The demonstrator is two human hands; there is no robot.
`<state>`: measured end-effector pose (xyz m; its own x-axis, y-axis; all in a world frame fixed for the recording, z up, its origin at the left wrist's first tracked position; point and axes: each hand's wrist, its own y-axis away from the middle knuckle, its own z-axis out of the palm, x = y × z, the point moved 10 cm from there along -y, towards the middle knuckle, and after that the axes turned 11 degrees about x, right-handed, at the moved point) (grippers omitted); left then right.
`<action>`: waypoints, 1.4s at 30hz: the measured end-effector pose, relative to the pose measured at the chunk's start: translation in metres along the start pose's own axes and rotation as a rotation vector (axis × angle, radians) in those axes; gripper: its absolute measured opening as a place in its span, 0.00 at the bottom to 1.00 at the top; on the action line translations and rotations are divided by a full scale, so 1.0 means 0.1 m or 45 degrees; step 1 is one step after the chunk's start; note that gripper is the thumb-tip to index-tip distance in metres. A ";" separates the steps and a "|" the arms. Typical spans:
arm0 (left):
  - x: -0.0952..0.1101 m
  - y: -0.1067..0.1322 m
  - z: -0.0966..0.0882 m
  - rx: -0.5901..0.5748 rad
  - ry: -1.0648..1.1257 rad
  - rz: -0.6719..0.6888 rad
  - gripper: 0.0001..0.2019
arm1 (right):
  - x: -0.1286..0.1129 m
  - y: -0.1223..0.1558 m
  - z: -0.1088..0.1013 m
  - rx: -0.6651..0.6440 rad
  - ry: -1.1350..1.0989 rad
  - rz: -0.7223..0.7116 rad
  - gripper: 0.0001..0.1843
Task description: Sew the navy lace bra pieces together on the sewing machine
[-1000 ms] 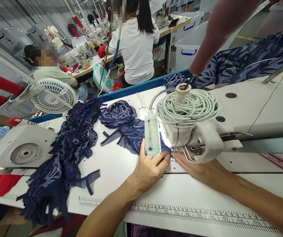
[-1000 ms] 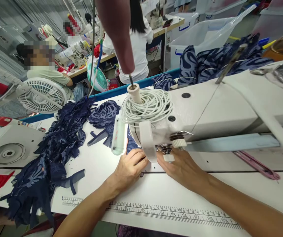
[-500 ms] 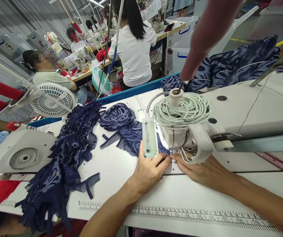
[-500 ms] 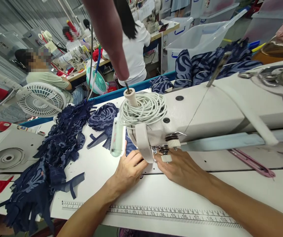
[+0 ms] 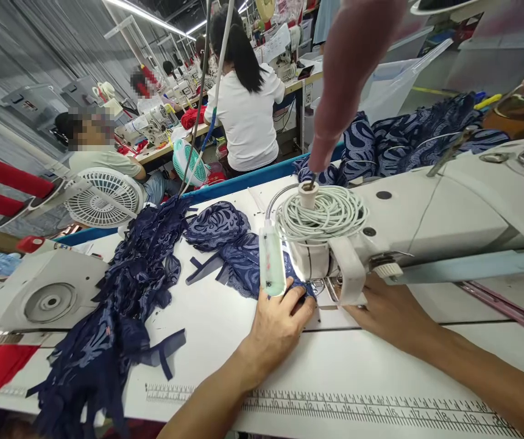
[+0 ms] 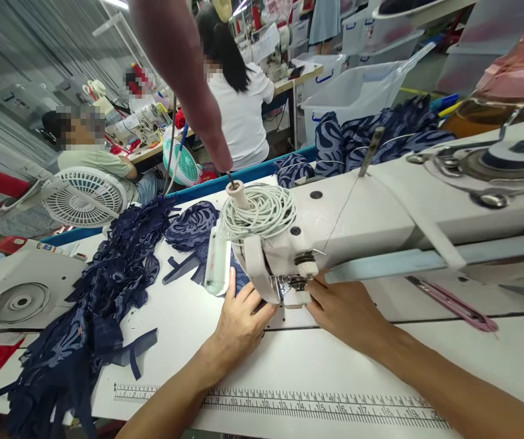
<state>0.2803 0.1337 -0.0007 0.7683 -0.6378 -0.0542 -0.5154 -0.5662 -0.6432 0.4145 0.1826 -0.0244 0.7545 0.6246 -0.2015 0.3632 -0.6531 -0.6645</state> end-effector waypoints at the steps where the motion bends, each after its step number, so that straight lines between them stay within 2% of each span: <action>1: 0.00 -0.01 -0.01 0.008 -0.006 -0.003 0.15 | 0.03 0.01 0.02 -0.030 0.016 0.007 0.16; 4: -0.01 -0.03 -0.02 0.023 -0.018 -0.016 0.16 | 0.12 0.07 0.13 -0.136 0.044 0.047 0.17; 8: -0.02 -0.06 -0.03 0.051 -0.004 -0.010 0.15 | 0.27 0.23 0.33 -0.266 0.105 0.194 0.19; 14: -0.10 -0.01 0.04 0.058 0.005 -0.036 0.15 | 0.45 0.46 0.57 -0.496 0.146 0.397 0.19; 21: -0.16 -0.04 0.07 0.065 0.033 -0.041 0.17 | 0.48 0.50 0.62 -0.754 0.103 0.574 0.19; 25: -0.17 -0.10 0.05 0.074 0.040 -0.051 0.13 | 0.45 0.47 0.59 -0.872 0.073 0.635 0.18; 30: -0.20 -0.12 0.06 -0.005 0.055 -0.099 0.09 | 0.40 0.41 0.50 -0.997 0.050 0.661 0.19; 36: -0.14 -0.11 0.07 0.009 -0.019 -0.017 0.08 | 0.36 0.35 0.47 -0.958 0.024 0.636 0.17; 42: -0.12 -0.07 0.06 0.021 -0.023 -0.014 0.10 | 0.31 0.26 0.38 -0.689 0.014 0.472 0.17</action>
<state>0.2773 0.1484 -0.0004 0.7807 -0.6220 -0.0606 -0.5006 -0.5644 -0.6564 0.4261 0.2015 -0.0751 0.8871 0.3140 -0.3384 0.2995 -0.9493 -0.0958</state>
